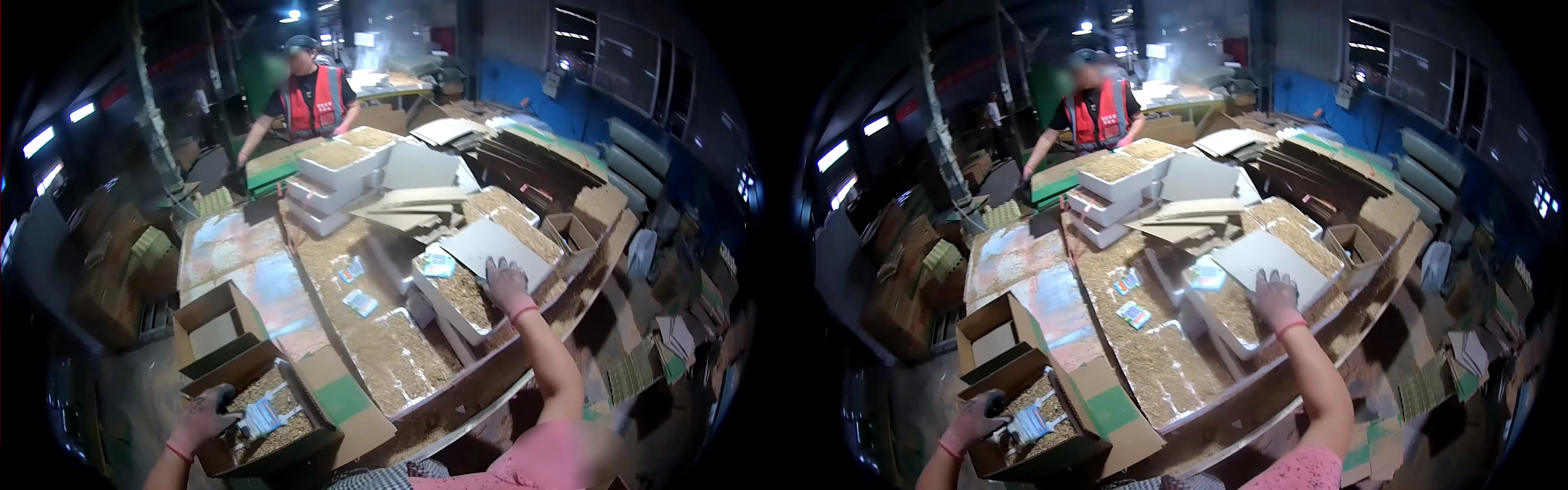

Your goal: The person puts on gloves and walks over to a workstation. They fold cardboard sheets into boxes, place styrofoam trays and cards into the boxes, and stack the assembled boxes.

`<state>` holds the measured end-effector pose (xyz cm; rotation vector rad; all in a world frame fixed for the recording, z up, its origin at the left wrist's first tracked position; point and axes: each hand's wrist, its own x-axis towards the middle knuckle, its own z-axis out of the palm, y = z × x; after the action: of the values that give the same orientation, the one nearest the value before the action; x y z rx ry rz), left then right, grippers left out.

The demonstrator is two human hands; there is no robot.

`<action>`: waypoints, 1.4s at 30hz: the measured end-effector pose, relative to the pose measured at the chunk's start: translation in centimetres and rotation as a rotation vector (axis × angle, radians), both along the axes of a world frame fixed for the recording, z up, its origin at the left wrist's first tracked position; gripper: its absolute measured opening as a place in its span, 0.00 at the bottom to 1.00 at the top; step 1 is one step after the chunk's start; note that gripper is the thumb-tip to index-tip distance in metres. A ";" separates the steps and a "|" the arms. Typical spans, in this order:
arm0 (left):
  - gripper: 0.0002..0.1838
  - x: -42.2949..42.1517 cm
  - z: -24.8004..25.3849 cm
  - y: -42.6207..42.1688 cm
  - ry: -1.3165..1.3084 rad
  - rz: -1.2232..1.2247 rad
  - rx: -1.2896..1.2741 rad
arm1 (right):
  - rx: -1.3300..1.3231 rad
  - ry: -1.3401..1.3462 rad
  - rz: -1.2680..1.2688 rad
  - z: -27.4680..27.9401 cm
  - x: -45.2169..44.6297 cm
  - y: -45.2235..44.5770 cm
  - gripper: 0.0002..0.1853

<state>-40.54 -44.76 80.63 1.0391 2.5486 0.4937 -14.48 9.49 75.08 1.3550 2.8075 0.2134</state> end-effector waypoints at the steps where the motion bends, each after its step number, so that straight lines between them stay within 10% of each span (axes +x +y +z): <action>1: 0.33 -0.7 -1.0 -2.0 0.235 0.025 -0.054 | 0.134 0.020 0.075 -0.5 0.1 -0.1 0.18; 6: 0.35 1.6 0.6 -6.0 0.767 0.115 -0.116 | 0.331 0.196 0.402 11.3 -2.3 -11.6 0.06; 8: 0.31 -2.2 -5.7 -8.4 0.214 0.251 0.210 | 0.382 0.652 0.632 15.7 -6.0 -18.5 0.08; 11: 0.24 -4.1 -5.8 -8.2 0.145 0.126 0.502 | 0.294 0.835 1.084 16.8 -12.8 -26.6 0.09; 12: 0.22 -5.5 -7.9 -8.7 -0.111 0.178 0.689 | -0.193 1.010 1.204 14.2 -15.7 -29.2 0.10; 14: 0.20 -5.5 -8.3 -9.5 -0.524 0.287 1.008 | -0.436 0.706 1.338 8.4 -19.4 -34.0 0.13; 15: 0.19 -4.7 -7.0 -9.2 -0.677 0.340 1.142 | 0.091 0.441 1.629 6.1 -19.6 -36.3 0.16; 17: 0.23 -5.3 -7.5 -10.4 -0.636 0.406 1.098 | -0.529 -0.076 1.428 -0.8 -19.7 -38.5 0.26; 19: 0.26 -5.4 -7.5 -11.6 -0.332 0.169 0.993 | -0.329 -0.342 1.960 -2.4 -18.0 -37.0 0.26; 22: 0.25 -3.4 -5.5 -9.9 0.124 0.229 0.653 | -0.839 -0.212 1.972 -3.8 -18.6 -34.9 0.30; 26: 0.37 -0.5 -0.9 -6.3 0.657 -0.236 0.041 | -0.349 -0.160 1.650 3.6 -18.7 -33.8 0.41; 29: 0.55 0.0 -4.9 -3.4 0.324 -0.336 -0.558 | -0.015 -0.282 1.322 2.4 -20.2 -35.7 0.55; 32: 0.55 0.4 -3.3 -2.5 0.118 -0.391 -0.717 | -0.247 -0.524 1.295 -0.3 -20.9 -36.3 0.51; 35: 0.49 -0.6 -1.6 -6.8 0.480 -0.294 -0.371 | -0.485 0.004 1.504 3.5 -18.9 -31.7 0.39; 37: 0.46 -0.6 -2.7 -13.1 0.272 0.022 -0.044 | -0.355 0.638 1.571 2.4 -17.9 -25.8 0.35; 39: 0.42 -0.5 -4.7 -16.9 0.081 0.291 0.286 | -0.196 0.778 1.396 1.4 -15.6 -24.9 0.29; 40: 0.44 -0.7 -6.6 -16.8 -0.401 0.374 0.326 | -0.453 0.750 1.414 -1.5 -16.4 -26.6 0.28; 42: 0.47 -1.4 -13.5 -15.0 -0.543 0.338 0.321 | -0.769 0.514 1.481 -2.1 -17.1 -32.4 0.28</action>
<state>-41.98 -59.81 67.17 0.4620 2.1846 1.1330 -31.53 -22.88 72.97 -0.9795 2.9602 -1.1769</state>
